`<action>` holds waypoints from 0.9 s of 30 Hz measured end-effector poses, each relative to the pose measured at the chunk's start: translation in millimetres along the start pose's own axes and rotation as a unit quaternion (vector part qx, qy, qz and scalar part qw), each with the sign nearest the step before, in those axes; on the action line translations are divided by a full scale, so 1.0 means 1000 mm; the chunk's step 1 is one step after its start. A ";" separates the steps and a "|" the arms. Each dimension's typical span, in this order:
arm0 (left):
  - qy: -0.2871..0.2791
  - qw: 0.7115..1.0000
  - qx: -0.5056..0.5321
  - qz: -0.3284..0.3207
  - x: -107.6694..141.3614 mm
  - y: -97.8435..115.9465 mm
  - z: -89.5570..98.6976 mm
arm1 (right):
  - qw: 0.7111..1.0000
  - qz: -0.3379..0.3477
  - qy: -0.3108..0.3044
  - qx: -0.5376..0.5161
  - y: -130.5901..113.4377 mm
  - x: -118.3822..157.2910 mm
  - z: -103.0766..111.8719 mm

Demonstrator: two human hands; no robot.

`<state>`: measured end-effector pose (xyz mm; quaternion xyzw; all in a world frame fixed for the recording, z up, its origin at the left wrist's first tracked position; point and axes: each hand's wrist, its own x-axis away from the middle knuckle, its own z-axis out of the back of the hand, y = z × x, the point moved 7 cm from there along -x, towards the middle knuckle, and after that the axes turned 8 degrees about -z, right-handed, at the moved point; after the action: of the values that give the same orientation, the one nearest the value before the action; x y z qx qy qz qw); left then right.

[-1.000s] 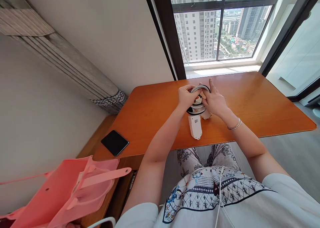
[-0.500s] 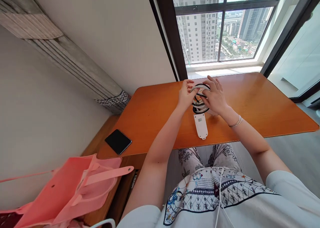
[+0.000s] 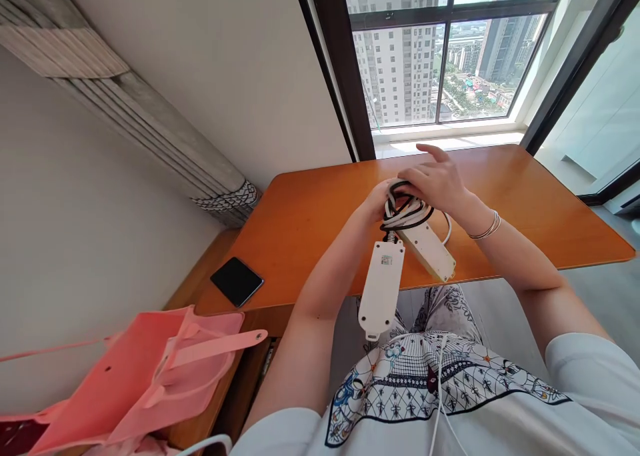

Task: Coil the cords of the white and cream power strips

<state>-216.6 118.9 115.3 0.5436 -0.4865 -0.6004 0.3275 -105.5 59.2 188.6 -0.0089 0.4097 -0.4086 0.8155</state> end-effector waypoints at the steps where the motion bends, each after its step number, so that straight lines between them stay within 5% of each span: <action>1: -0.023 0.999 0.028 0.021 0.002 -0.002 -0.005 | 1.000 -0.019 0.013 0.002 0.003 -0.004 0.005; 6: -0.097 0.985 0.144 0.010 0.023 0.008 -0.018 | 0.994 -0.097 0.056 -0.017 0.014 -0.014 0.022; 10: -0.177 0.977 0.116 -0.030 0.039 0.015 -0.018 | 0.984 -0.122 0.063 -0.115 0.015 -0.013 0.019; 14: -0.241 0.966 0.077 -0.046 0.037 0.011 -0.017 | 0.943 -0.145 0.126 -0.273 0.025 -0.011 0.017; 20: -0.138 0.983 0.094 -0.073 0.037 -0.011 0.003 | 0.861 -0.202 0.208 -0.418 0.061 -0.012 0.021; 27: -0.169 0.975 0.124 0.079 0.074 -0.046 -0.007 | 0.804 -0.248 0.268 -0.469 0.081 -0.003 0.014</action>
<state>-217.5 63.5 48.1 0.4304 -0.6467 -0.5912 0.2167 -44.1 110.6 171.7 -0.3819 0.7372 -0.3413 0.4407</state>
